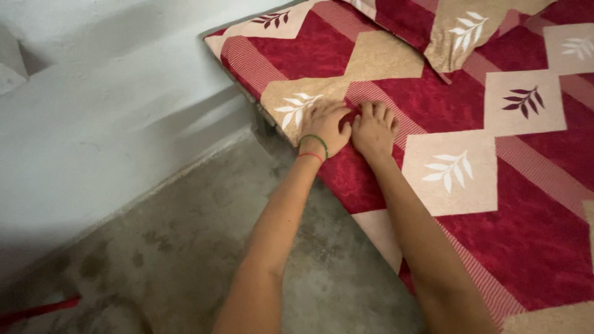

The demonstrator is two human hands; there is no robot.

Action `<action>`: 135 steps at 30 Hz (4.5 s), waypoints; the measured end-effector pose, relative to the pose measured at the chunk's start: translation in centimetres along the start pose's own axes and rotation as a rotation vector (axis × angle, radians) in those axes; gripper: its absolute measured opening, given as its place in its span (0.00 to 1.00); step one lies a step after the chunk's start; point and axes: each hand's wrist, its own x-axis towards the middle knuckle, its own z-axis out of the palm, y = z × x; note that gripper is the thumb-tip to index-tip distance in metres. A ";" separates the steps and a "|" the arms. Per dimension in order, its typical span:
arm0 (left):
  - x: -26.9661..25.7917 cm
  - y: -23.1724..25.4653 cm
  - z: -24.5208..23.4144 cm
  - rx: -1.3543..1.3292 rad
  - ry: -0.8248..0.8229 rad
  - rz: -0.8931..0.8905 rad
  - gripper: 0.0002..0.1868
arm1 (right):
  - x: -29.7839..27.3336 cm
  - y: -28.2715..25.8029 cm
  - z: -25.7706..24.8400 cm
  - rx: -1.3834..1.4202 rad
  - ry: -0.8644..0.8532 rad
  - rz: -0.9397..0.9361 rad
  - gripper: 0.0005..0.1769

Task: The person makes a bed by unfolding a red and beige patterned sheet over the mattress, tucking the edges in along the side, and then placing a matching pillow onto the head of the bed, smoothing the surface with their hands.

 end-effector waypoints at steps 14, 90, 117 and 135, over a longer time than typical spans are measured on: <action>2.5 -3.2 -3.1 0.198 -0.277 0.067 0.31 | -0.3 -1.0 -0.1 0.038 -0.082 0.009 0.26; 9.3 -18.2 -6.1 0.091 -0.032 -0.417 0.34 | 10.1 -10.7 5.4 0.358 -0.091 -0.372 0.30; 17.9 -32.2 -4.6 -0.374 0.654 -0.890 0.20 | 10.7 -18.5 7.8 0.070 0.010 -0.451 0.23; 18.1 -28.1 -1.7 -0.231 0.675 -0.808 0.43 | 11.9 -18.5 9.6 0.091 -0.117 -0.440 0.29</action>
